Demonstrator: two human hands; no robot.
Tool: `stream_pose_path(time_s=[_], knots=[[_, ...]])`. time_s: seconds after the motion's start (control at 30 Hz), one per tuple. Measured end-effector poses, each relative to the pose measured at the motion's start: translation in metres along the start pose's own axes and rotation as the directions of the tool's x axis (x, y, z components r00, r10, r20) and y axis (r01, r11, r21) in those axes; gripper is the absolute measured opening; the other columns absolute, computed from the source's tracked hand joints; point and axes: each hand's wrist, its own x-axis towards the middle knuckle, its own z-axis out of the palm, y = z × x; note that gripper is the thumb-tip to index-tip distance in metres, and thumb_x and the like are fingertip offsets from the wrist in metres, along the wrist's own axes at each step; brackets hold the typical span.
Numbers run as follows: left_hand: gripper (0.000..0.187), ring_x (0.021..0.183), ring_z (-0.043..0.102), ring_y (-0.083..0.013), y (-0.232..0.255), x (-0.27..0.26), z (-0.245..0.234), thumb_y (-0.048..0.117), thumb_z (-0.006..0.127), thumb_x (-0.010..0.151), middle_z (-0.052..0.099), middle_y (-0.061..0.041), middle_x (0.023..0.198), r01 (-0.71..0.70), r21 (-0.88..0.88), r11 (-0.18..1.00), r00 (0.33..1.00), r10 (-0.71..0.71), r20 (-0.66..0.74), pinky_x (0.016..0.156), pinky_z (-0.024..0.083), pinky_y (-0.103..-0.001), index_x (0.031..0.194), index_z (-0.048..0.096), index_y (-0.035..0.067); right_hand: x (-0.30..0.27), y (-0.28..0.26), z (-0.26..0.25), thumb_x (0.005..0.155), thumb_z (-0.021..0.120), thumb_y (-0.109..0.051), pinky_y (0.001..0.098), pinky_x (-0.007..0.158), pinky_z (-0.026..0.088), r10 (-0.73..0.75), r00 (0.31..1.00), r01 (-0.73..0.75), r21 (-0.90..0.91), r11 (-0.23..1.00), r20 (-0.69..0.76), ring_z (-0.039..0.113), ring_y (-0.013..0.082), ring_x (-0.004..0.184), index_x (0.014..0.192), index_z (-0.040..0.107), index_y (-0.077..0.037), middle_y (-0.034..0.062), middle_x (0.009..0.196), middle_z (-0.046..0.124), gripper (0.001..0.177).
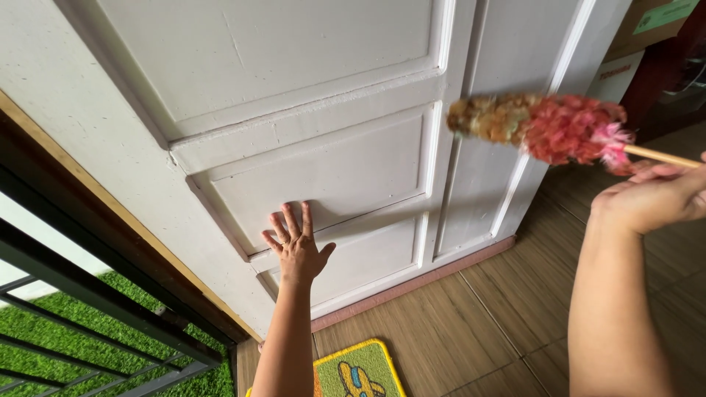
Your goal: Cleaning a paneled door with a multi-colored feather duster.
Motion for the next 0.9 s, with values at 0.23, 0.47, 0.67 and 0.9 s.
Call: stream_pose_path(time_s=[0.23,0.47,0.67,0.9], knots=[[0.122,0.154,-0.010,-0.0475,0.004,-0.001,-0.007,0.060,0.081,0.073,-0.002,-0.021,0.169,0.010,-0.006,1.000,1.000,-0.010,0.016,0.118,-0.004,-0.072,0.162,0.006,0.026,-0.023,-0.020,0.027,0.121,0.046,-0.026,0.0384,0.068,0.054,-0.106,0.987,0.097,0.078,0.992,0.119,0.054,0.0242,0.064,0.098,0.053,0.002,0.0126,0.077,0.053,0.038],[0.121,0.154,-0.009,-0.0474,0.003,-0.001,-0.006,0.058,0.083,0.074,-0.001,-0.020,0.170,0.013,-0.013,1.000,1.000,-0.013,0.008,0.118,-0.003,-0.072,0.162,0.007,0.027,-0.052,-0.052,0.075,0.121,0.044,-0.024,0.0387,0.075,0.055,-0.018,0.989,-0.004,0.143,0.990,0.149,0.060,0.0263,0.076,0.116,0.056,0.006,0.0182,0.093,0.061,0.033],[0.121,0.153,-0.009,-0.0474,0.004,-0.002,-0.007,0.058,0.083,0.073,-0.001,-0.020,0.169,0.013,-0.018,1.000,1.000,-0.013,0.006,0.118,-0.003,-0.072,0.162,0.007,0.027,-0.088,-0.041,0.089,0.108,0.056,0.014,0.0351,0.084,0.061,-0.140,0.625,0.590,-0.348,0.729,0.768,0.071,0.0259,0.093,0.116,0.065,0.000,0.0141,0.114,0.070,0.019],[0.121,0.154,-0.010,-0.0457,0.006,-0.002,-0.011,0.056,0.083,0.073,-0.002,-0.018,0.170,0.030,-0.020,0.999,0.999,-0.030,0.026,0.119,-0.004,-0.071,0.162,0.006,0.027,-0.117,-0.006,0.078,0.107,0.045,0.007,0.0319,0.080,0.062,0.511,0.659,0.009,-0.685,0.728,0.552,0.073,0.0167,0.096,0.133,0.059,-0.007,0.0102,0.122,0.063,0.033]])
